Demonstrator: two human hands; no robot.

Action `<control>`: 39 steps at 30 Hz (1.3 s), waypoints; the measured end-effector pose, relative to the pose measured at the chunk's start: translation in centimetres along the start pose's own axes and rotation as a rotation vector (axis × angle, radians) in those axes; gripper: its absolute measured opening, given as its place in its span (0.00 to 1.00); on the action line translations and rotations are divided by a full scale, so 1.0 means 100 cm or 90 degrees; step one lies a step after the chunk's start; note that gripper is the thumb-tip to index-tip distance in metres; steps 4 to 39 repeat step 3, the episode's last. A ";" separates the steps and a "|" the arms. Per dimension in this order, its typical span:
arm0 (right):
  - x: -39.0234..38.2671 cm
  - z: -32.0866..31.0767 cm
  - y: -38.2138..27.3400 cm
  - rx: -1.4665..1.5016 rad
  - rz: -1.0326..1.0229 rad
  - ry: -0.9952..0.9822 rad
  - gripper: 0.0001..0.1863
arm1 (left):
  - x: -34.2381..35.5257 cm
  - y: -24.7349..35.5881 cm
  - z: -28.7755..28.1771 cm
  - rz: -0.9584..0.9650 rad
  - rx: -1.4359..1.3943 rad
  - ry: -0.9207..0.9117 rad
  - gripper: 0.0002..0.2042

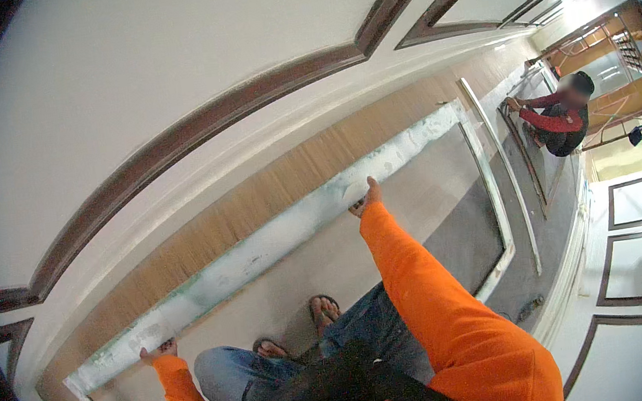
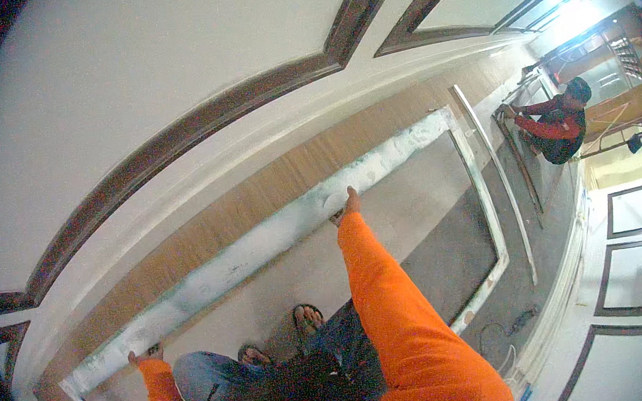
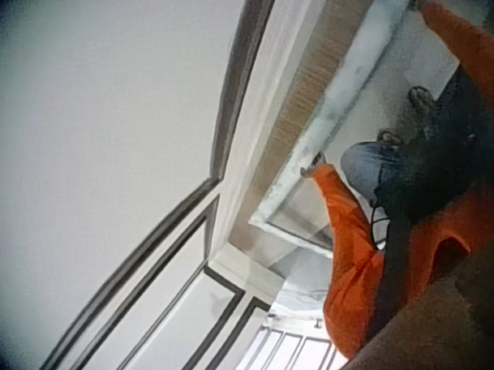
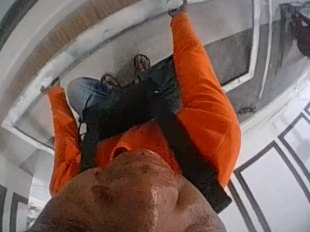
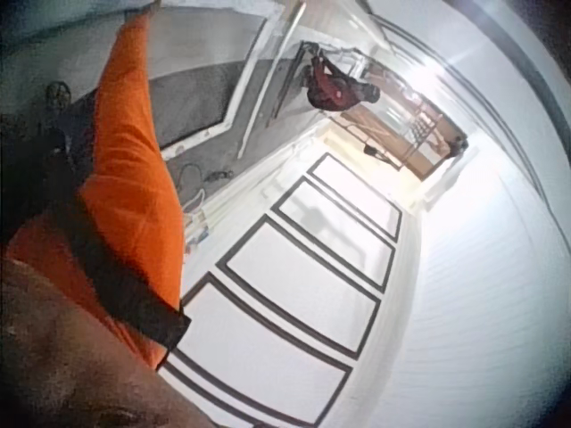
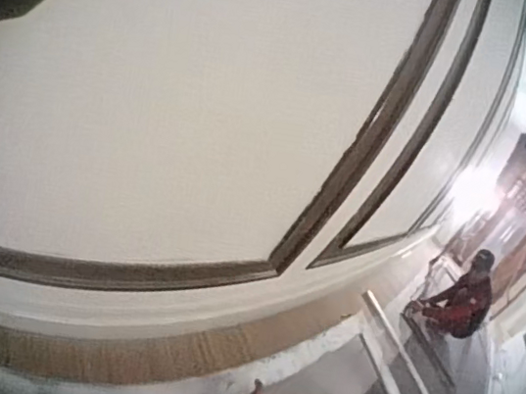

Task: The person applies adhesive from a small bottle to the corners and edges of a large rectangular wooden frame on the floor, then picks up the frame and moves it.

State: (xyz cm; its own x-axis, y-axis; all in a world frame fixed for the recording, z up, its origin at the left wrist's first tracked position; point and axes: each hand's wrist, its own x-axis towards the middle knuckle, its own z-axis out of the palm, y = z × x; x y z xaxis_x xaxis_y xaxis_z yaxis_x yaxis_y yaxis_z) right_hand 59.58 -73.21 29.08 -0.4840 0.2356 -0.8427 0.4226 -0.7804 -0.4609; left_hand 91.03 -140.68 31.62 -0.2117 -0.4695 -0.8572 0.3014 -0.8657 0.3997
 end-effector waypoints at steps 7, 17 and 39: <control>0.050 -0.017 -0.005 -0.014 -0.004 0.022 0.41 | 0.041 -0.048 0.007 -0.016 -0.041 -0.002 0.41; 0.050 -0.017 -0.005 -0.014 -0.004 0.022 0.41 | 0.041 -0.048 0.007 -0.016 -0.041 -0.002 0.41; 0.050 -0.017 -0.005 -0.014 -0.004 0.022 0.41 | 0.041 -0.048 0.007 -0.016 -0.041 -0.002 0.41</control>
